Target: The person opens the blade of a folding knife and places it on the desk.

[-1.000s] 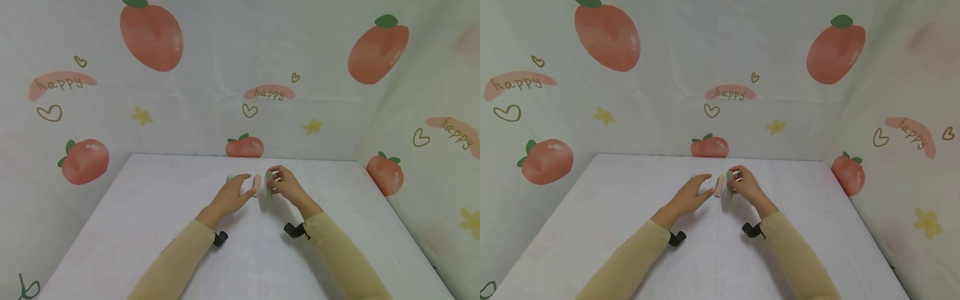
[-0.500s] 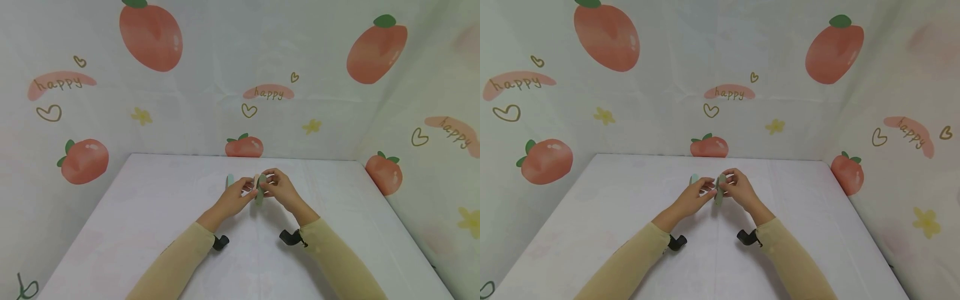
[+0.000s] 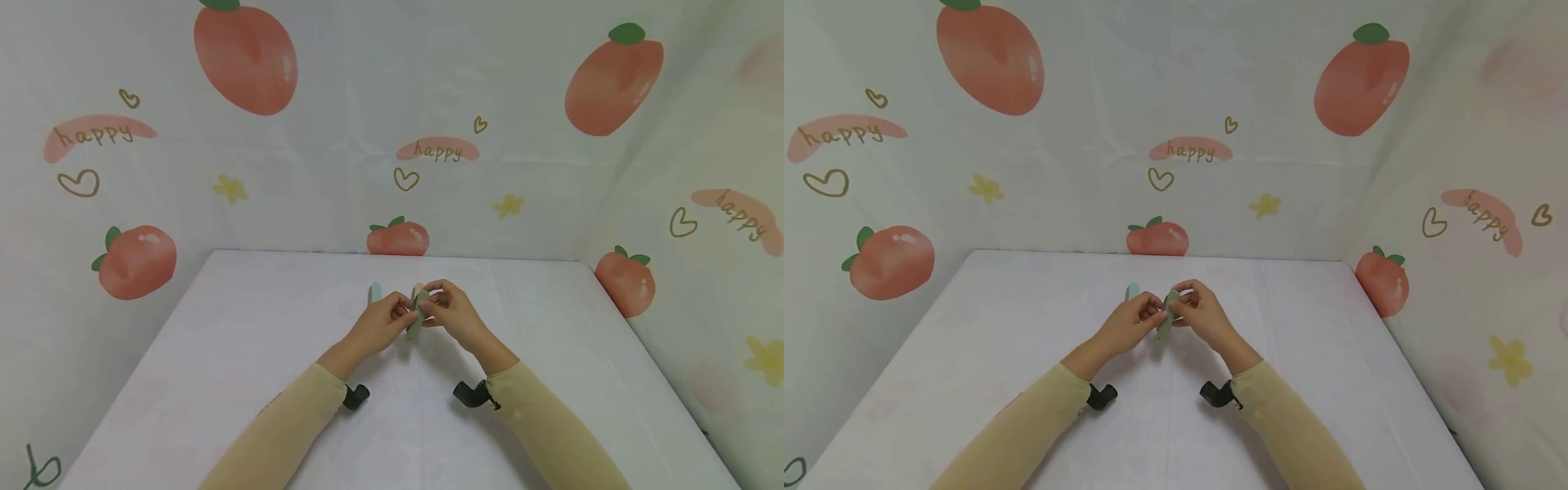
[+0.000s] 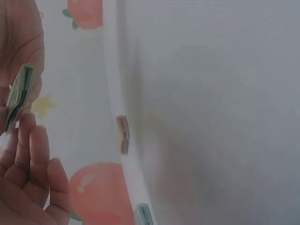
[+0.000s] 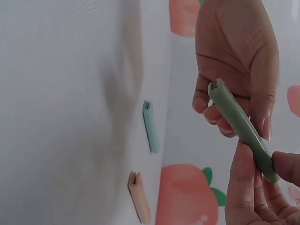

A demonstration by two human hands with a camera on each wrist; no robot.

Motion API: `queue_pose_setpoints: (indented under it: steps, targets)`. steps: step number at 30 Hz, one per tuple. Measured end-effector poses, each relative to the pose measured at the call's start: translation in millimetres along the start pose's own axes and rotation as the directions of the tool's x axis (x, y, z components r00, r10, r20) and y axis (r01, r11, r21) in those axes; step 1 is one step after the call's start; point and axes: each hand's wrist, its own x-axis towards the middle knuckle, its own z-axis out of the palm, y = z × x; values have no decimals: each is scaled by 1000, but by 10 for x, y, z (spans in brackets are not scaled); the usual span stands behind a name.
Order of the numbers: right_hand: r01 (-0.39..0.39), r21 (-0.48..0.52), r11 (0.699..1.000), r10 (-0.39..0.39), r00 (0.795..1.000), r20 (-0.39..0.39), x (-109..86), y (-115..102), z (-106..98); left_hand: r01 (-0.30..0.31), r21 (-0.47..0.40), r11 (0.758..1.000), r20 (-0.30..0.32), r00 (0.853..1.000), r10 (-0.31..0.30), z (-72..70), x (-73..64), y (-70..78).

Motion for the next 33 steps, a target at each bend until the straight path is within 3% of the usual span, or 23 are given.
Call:
queue_pose_setpoints:
  steps: [9,19,25,33]
  targets:
    - [8,50,999,-11,998,55,-54,6,30,-27,25,999,73,997,25,-75,-11,4]
    - [0,37,999,-5,992,128,-87,14,64,-24,-45,999,206,978,33,-129,-22,-28]
    - [-3,0,1000,3,991,130,-95,10,75,-33,-82,996,209,977,49,-136,-35,-31]
    - [-1,-26,1000,4,993,120,-93,15,28,-51,-116,992,166,984,70,-142,-58,-68]
